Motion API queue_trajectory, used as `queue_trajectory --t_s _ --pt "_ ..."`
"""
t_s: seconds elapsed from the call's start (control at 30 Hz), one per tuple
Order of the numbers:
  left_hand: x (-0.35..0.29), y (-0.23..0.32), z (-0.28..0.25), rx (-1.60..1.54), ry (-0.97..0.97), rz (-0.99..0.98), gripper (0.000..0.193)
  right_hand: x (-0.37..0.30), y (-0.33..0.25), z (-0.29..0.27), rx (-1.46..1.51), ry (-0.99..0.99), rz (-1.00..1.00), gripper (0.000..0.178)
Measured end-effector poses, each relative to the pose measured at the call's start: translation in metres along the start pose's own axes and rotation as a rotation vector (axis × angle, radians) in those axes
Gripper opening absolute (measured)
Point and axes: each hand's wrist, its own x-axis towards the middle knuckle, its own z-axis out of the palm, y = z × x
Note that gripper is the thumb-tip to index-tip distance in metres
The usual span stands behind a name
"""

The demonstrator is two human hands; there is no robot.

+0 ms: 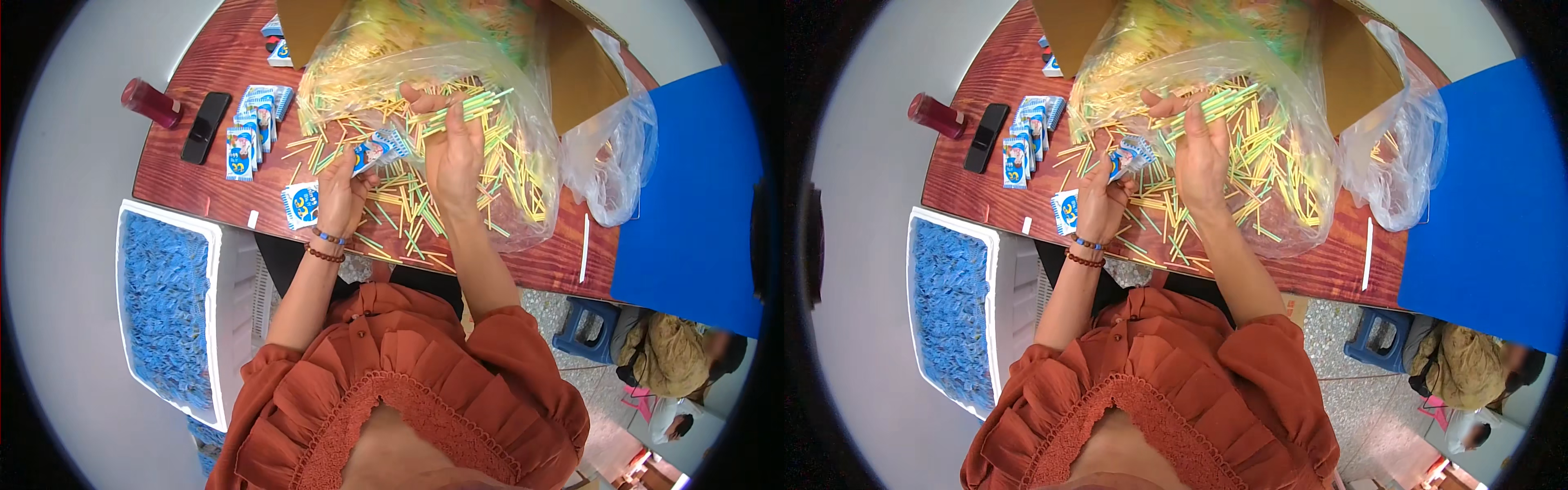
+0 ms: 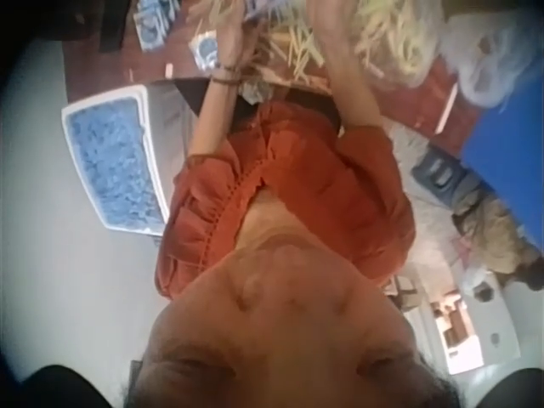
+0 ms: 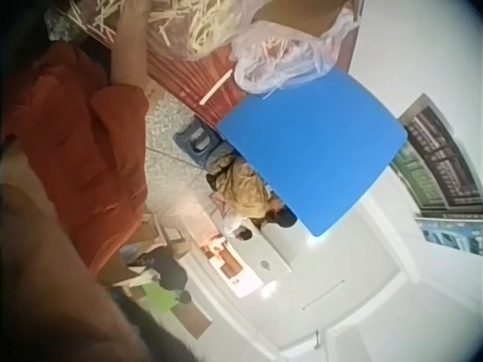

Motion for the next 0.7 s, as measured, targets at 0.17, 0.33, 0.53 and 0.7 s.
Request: queue_trajectory --t_s 0.17,0.33,0.53,0.7 --pt "-0.004 0.005 0.003 -0.01 0.022 0.021 0.026 -0.012 0.004 0.016 -0.099 -0.076 0.013 0.028" --pt "-0.004 0.006 0.0 0.035 0.006 0.031 0.026 -0.016 0.007 0.019 -0.172 -0.142 0.039 0.027" --pt "-0.005 0.008 0.004 0.045 0.006 0.017 0.025 -0.015 0.016 0.022 -0.139 -0.111 0.091 0.025" --pt "-0.003 0.007 0.006 -0.109 -0.058 -0.018 0.026 -0.023 0.027 0.016 -0.364 -0.189 -0.039 0.029"
